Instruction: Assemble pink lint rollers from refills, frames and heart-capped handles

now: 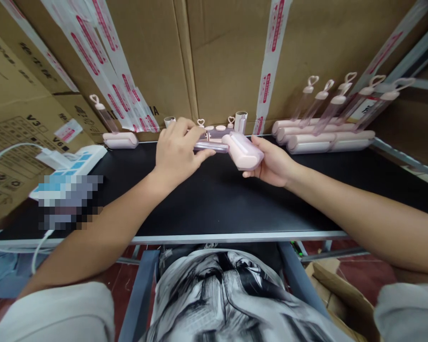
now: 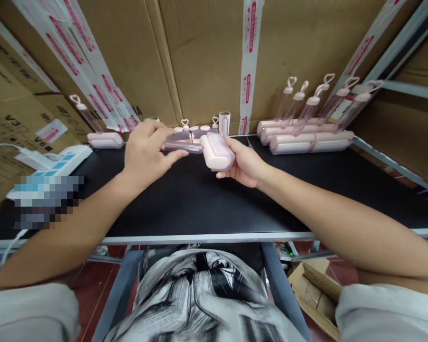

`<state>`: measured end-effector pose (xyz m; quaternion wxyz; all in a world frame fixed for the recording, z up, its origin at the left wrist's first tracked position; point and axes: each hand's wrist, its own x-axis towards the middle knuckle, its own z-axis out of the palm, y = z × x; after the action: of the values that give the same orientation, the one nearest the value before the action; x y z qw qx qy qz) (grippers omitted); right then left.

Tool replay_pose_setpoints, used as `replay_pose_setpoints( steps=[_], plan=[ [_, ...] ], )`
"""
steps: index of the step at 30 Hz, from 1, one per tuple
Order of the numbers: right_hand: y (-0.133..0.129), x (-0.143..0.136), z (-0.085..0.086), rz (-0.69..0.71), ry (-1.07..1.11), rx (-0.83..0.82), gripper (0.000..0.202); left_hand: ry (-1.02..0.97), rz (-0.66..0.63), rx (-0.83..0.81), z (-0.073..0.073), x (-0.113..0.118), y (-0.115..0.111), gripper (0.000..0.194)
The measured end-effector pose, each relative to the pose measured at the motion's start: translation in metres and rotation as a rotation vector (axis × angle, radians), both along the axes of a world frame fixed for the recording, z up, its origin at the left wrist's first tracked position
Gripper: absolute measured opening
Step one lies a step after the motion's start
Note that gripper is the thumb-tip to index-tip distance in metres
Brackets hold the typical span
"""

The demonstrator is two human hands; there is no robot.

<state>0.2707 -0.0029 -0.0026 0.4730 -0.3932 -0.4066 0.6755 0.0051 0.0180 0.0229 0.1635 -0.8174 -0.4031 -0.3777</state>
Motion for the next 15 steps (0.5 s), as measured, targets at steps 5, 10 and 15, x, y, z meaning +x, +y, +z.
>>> replay_pose_setpoints(
  steps=[5, 10, 15],
  plan=[
    [-0.003, -0.004, 0.0, 0.076, 0.004, -0.03, 0.038, -0.546, -0.151, 0.053, -0.001, 0.004, 0.005, 0.062],
    [-0.012, -0.01, 0.002, 0.172, -0.026, -0.015, 0.045, -0.708, -0.449, -0.217, -0.014, 0.027, -0.008, 0.07],
    [-0.012, -0.008, -0.002, 0.224, -0.079, -0.089, 0.048, -0.536, -0.365, -0.451, -0.028, 0.037, -0.016, 0.047]
  ],
)
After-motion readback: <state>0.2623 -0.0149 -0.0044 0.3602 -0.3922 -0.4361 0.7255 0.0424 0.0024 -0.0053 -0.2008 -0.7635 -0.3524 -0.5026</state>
